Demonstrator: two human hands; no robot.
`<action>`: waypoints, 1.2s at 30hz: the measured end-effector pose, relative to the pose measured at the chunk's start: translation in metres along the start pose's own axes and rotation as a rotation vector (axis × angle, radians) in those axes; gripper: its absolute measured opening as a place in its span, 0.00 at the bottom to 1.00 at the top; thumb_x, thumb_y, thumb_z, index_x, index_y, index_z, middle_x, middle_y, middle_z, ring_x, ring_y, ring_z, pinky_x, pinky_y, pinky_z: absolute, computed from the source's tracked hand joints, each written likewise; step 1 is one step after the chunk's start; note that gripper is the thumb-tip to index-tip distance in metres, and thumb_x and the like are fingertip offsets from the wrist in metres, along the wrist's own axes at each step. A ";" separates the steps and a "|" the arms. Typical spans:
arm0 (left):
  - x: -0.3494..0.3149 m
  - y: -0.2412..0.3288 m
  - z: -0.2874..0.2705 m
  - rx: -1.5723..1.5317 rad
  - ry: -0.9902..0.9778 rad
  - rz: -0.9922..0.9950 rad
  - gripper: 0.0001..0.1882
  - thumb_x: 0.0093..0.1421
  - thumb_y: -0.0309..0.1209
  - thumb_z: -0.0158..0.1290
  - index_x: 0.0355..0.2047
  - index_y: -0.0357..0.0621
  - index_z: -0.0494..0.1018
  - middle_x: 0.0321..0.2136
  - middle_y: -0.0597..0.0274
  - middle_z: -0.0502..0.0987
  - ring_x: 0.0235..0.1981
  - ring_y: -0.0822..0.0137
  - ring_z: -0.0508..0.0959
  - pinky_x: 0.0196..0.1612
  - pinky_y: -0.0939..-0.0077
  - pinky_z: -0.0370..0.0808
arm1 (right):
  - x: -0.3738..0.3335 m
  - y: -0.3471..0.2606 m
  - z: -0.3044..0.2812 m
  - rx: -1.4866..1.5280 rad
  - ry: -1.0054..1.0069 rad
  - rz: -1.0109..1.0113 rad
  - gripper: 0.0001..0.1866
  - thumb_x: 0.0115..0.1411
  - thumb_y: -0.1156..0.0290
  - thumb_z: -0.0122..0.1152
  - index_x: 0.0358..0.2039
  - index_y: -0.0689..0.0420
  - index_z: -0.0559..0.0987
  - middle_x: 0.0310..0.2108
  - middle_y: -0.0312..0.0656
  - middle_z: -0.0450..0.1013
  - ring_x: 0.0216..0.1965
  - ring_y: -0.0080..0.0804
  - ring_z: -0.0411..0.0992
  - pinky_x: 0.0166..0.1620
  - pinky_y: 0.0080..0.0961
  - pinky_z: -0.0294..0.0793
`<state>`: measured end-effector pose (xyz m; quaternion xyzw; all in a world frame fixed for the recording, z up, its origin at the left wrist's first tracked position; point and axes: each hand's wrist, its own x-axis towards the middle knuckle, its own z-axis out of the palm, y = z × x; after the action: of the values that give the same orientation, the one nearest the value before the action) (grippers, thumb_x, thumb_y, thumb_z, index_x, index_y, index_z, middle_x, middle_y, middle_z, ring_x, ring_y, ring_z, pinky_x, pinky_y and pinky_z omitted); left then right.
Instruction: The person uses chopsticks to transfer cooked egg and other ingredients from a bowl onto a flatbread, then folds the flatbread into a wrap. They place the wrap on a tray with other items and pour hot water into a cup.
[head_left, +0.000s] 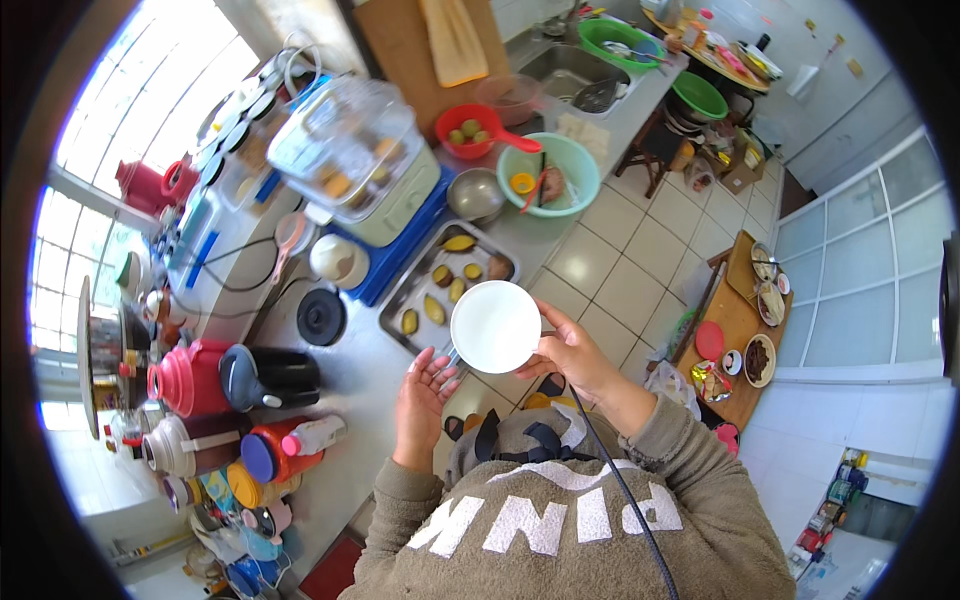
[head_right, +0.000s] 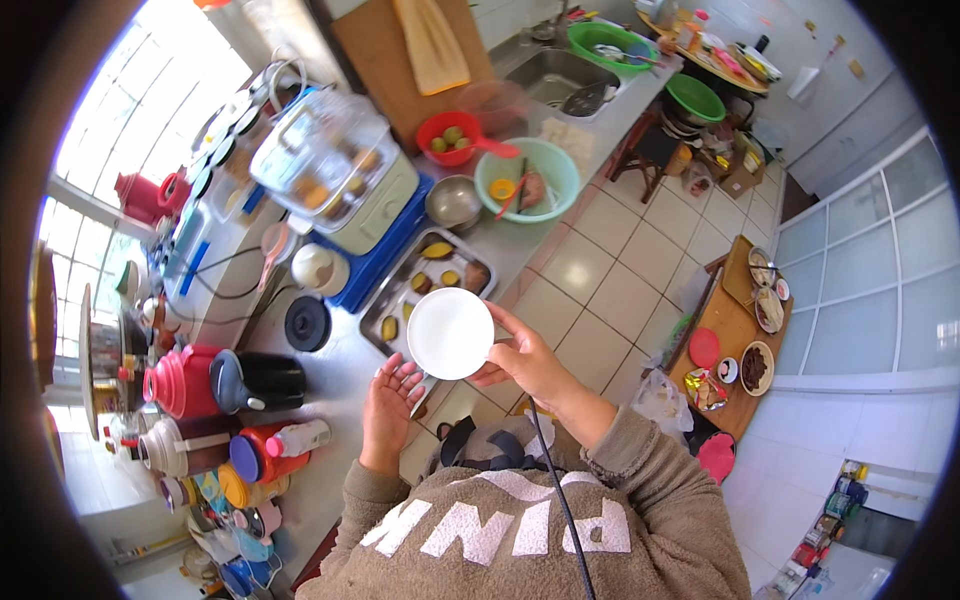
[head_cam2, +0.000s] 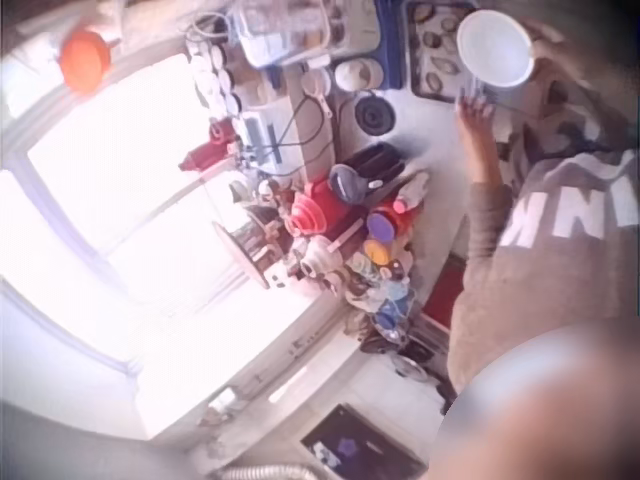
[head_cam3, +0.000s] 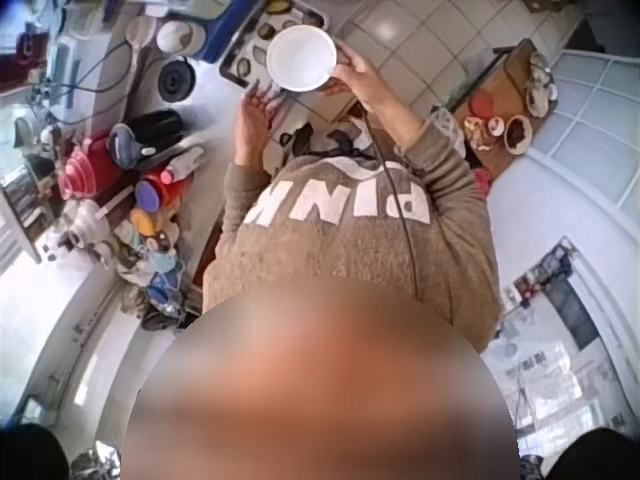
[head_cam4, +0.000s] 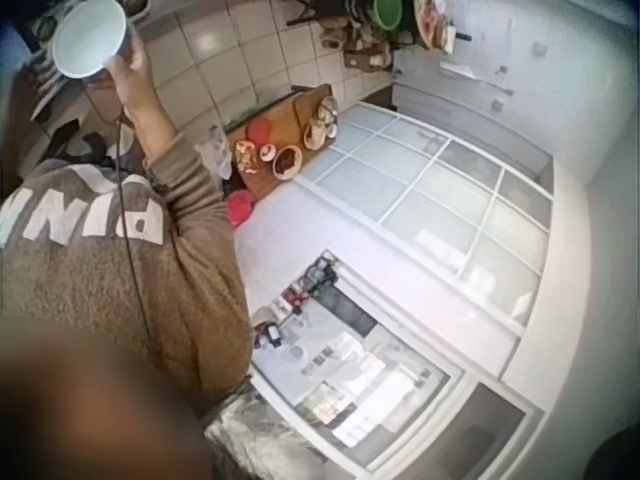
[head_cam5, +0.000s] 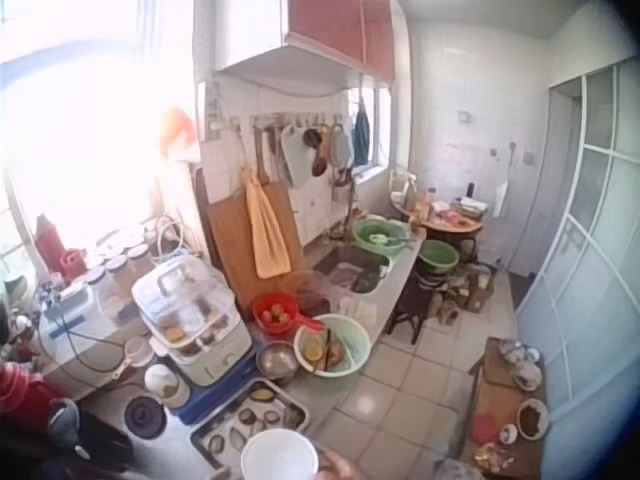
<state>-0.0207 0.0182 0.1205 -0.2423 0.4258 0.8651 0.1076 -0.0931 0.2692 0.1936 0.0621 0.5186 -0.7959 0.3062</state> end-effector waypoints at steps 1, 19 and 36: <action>0.007 -0.007 0.018 -0.017 -0.023 0.000 0.25 0.73 0.44 0.35 0.62 0.39 0.60 0.49 0.58 0.73 0.47 0.66 0.75 0.51 0.69 0.74 | -0.004 -0.008 -0.017 -0.004 0.024 -0.008 0.37 0.63 0.71 0.53 0.70 0.58 0.51 0.44 0.49 0.76 0.39 0.37 0.81 0.41 0.31 0.83; 0.104 -0.076 0.203 0.171 -0.284 -0.204 0.24 0.72 0.43 0.39 0.61 0.40 0.63 0.48 0.60 0.74 0.47 0.66 0.75 0.52 0.69 0.73 | -0.060 -0.086 -0.237 0.190 0.363 -0.155 0.36 0.63 0.68 0.47 0.70 0.59 0.49 0.43 0.54 0.75 0.38 0.42 0.80 0.42 0.34 0.83; 0.328 -0.127 0.458 0.463 -0.636 -0.403 0.24 0.71 0.43 0.41 0.60 0.40 0.63 0.46 0.59 0.75 0.45 0.66 0.75 0.49 0.70 0.74 | -0.067 -0.160 -0.424 0.436 0.788 -0.399 0.36 0.62 0.70 0.47 0.70 0.53 0.50 0.46 0.51 0.75 0.41 0.40 0.80 0.44 0.37 0.82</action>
<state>-0.4029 0.4511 0.1041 -0.0118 0.4981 0.7402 0.4515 -0.2202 0.7074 0.1549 0.3206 0.4181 -0.8450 -0.0920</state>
